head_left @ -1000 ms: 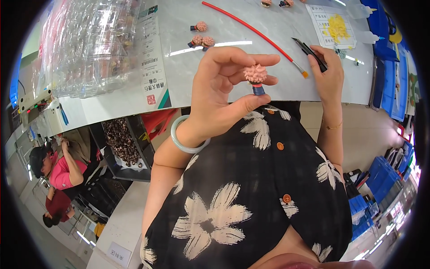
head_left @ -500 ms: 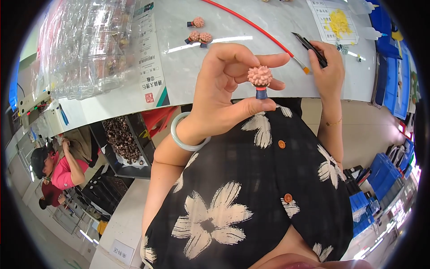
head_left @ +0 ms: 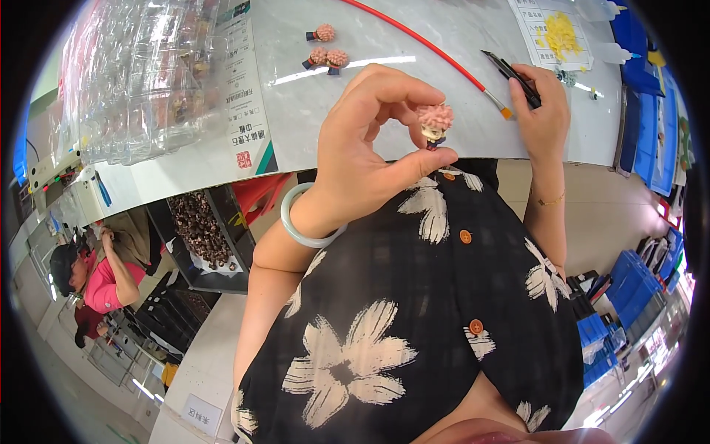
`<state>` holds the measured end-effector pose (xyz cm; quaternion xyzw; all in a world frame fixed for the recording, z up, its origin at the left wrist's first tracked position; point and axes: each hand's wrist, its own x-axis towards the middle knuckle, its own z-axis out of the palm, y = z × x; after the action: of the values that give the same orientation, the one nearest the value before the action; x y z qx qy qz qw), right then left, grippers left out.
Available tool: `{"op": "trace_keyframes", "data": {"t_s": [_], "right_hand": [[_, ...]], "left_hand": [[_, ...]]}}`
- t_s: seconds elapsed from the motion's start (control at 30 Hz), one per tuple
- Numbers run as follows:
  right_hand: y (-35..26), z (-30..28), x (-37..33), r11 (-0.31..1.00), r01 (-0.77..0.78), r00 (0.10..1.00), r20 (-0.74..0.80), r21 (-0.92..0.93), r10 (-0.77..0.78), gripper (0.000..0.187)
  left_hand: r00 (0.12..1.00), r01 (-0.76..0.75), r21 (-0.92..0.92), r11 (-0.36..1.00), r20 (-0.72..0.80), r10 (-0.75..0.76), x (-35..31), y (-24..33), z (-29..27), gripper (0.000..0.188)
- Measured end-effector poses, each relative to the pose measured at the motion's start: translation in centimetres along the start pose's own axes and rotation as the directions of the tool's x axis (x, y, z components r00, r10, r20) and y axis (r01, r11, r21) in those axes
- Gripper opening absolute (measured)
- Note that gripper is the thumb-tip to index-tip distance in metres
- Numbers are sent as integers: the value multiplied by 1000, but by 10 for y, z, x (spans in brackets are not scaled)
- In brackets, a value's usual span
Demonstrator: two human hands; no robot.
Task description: The person is painting and assembling small toy figurines at a workbench.
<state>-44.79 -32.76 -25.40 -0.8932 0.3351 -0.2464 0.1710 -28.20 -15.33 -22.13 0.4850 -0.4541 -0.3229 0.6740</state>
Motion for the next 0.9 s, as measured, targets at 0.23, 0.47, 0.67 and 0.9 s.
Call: {"op": "trace_keyframes", "data": {"t_s": [0.23,0.47,0.67,0.9], "right_hand": [[0,2,-1,1000,-13,1000,2,2,13,15],[0,3,0,1000,-13,1000,3,5,13,15],[2,5,0,1000,-11,1000,1,8,11,15],[3,7,-1,1000,-15,1000,-5,12,15,15]], "left_hand": [[998,-59,151,987,12,58,-1,-3,-1,47],[999,49,42,998,-9,-49,-3,-5,0,48],[999,-37,195,980,25,33,-3,-6,-4,56],[998,-62,242,968,41,53,-6,-10,-7,62]]}}
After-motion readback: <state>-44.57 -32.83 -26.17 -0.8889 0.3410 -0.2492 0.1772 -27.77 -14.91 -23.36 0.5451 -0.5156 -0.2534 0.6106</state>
